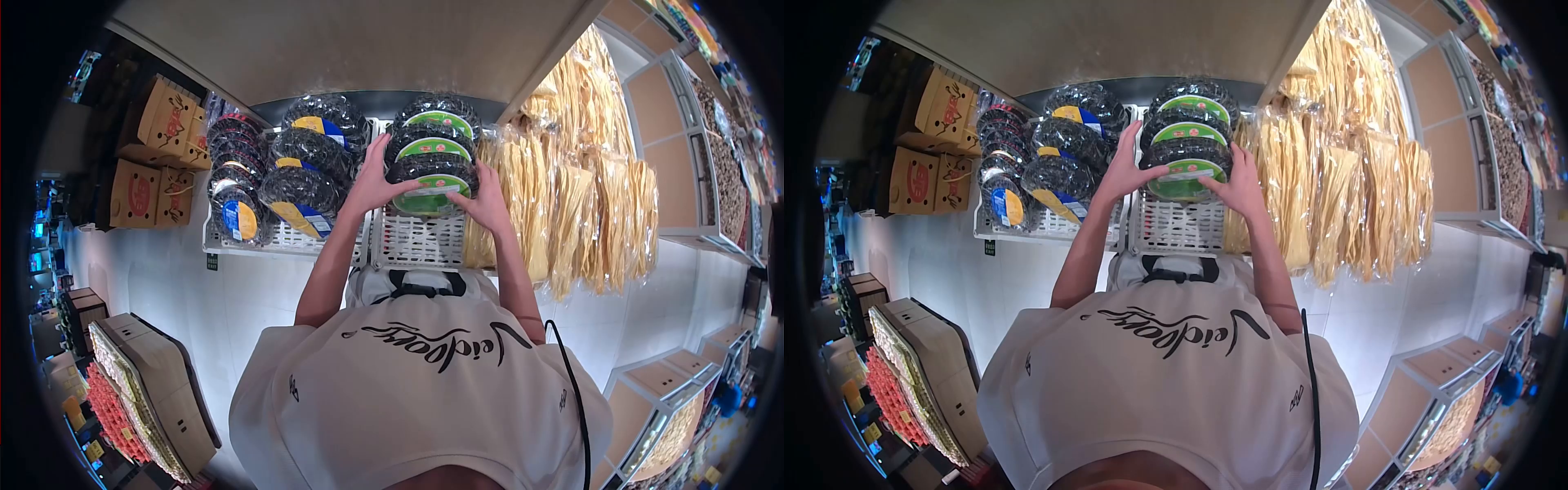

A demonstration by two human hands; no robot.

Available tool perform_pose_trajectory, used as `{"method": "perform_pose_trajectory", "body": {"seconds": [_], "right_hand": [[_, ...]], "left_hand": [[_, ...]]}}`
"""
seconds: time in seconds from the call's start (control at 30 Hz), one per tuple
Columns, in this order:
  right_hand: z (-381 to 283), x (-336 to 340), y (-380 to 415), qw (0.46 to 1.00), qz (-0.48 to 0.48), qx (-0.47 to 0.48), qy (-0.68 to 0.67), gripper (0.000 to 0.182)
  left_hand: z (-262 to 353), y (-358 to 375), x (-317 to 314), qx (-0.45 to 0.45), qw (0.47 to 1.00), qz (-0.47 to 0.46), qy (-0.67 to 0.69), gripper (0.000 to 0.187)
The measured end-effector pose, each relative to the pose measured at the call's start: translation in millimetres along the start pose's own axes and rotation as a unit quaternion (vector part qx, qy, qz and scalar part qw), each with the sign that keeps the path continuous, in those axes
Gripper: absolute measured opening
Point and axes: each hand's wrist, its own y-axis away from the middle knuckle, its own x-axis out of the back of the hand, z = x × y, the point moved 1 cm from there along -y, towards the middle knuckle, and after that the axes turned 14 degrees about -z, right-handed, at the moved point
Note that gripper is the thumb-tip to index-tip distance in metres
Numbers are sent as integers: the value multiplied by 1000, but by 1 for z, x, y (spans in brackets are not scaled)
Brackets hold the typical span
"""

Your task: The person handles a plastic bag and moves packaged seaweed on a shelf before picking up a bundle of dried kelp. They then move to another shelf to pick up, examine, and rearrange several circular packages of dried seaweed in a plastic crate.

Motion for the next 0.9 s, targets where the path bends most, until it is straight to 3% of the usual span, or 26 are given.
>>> {"method": "perform_pose_trajectory", "body": {"seconds": [0.13, 0.23, 0.37, 0.43, 0.57, 0.67, 0.77, 0.9], "right_hand": [[3, 5, -16, 1000, 18, -14, 0, 108], [3, 7, -24, 974, -75, -11, -215, 108], [14, 2, -18, 989, -78, -10, -124, 104], [-19, 21, 4, 989, -114, -32, -92, 103], [4, 21, 20, 986, -159, 0, -59, 98], [10, 44, -3, 987, -98, -25, -125, 91], [4, 59, -54, 995, -17, -28, -93, 88], [11, 54, -117, 1000, 18, 3, 4, 93]], "left_hand": [[2, -21, -3, 16, 999, -31, 3, 126], [-4, -30, -11, 17, 998, -51, -12, 135], [1, -18, -11, 13, 999, -50, 3, 142], [12, -4, -7, 25, 999, -45, 17, 142], [17, 25, -17, 5, 999, -39, -16, 132], [20, 36, -22, 11, 999, -40, 21, 126], [19, 40, -26, 10, 999, -43, 32, 126], [14, 43, -28, -3, 998, -56, 24, 125]]}}
